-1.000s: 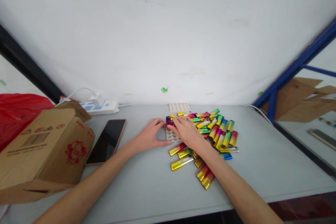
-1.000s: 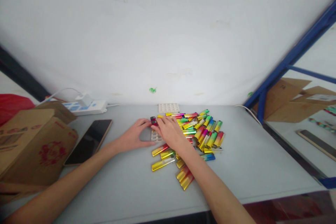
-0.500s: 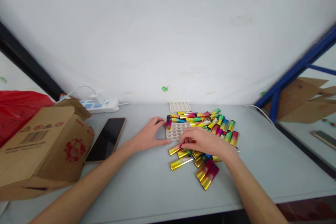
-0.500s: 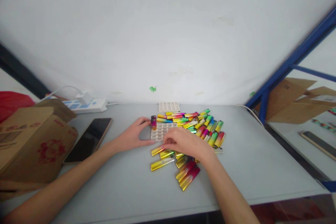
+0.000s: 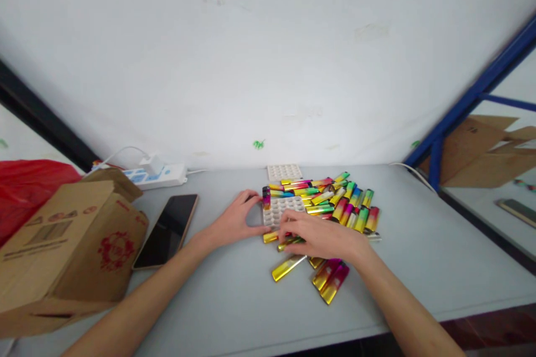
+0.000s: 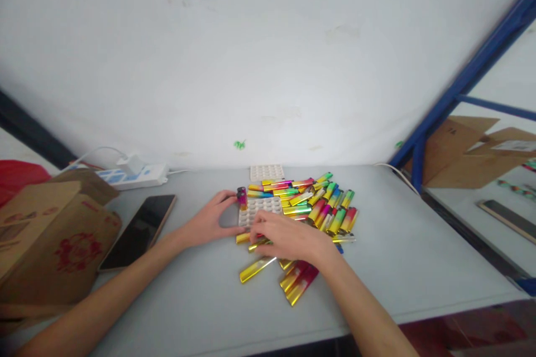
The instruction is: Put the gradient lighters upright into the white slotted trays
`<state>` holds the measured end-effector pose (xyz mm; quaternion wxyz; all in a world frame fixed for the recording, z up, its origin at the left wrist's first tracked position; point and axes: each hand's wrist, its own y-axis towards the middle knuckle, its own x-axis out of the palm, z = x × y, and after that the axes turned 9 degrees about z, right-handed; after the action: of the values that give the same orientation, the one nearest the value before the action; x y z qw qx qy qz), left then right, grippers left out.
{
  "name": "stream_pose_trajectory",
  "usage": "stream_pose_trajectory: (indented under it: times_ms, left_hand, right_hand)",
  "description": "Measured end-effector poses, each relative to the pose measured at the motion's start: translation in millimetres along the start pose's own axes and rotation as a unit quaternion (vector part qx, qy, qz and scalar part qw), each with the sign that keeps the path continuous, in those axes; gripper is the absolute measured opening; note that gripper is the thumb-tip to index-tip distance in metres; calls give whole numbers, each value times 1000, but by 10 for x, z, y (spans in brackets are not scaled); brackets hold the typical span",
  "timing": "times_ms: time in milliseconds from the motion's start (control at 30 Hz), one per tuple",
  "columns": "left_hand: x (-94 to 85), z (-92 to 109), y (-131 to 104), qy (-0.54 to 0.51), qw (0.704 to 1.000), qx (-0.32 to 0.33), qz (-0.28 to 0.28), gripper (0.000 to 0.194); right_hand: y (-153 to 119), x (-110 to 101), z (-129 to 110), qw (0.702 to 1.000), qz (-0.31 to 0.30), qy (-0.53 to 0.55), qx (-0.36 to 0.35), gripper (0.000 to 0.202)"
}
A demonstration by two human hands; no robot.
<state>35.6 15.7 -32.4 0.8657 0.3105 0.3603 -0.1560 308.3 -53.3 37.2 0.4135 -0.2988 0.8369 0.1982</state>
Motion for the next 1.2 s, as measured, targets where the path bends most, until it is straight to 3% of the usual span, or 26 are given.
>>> stream_pose_trajectory:
  times_ms: [133,233,333,433,533,600,833,933,1033,1200]
  left_hand:
    - [3,-19,8,8,1000,1,3,65]
    - [4,-35,6,12,1000,2,5,65]
    - [3,-47,-2,12,1000,3,3,67]
    - [1,-50,-3,13,1000,1,-5,67]
    - [-4,-43,3,14,1000,-4,-7,66]
    - [-10,-35,5,13,1000,-6,-3,67]
    - [-27,-20,0,10,1000,-1,-2,67]
    - [-25,-26,-1,15,1000,-1,0,65]
    - [-24,-32,0,19,1000,2,-1,64]
    - [-17,-43,0,17,1000,2,-3,67]
  right_hand:
    - [63,-23,17,992,109,56,2,10]
    - [122,-19,74,959,242,147,26,26]
    - [183,6,183,901,345,255,59,41]
    - [254,39,319,820,404,392,102,29]
    - [309,66,408,743,424,500,135,33]
    - [329,82,420,720,417,536,143,41]
    - [352,184,319,714,358,582,151,55]
    - [361,222,275,741,333,561,158,59]
    - [378,256,238,778,325,514,158,49]
    - [426,361,250,795,280,508,178,51]
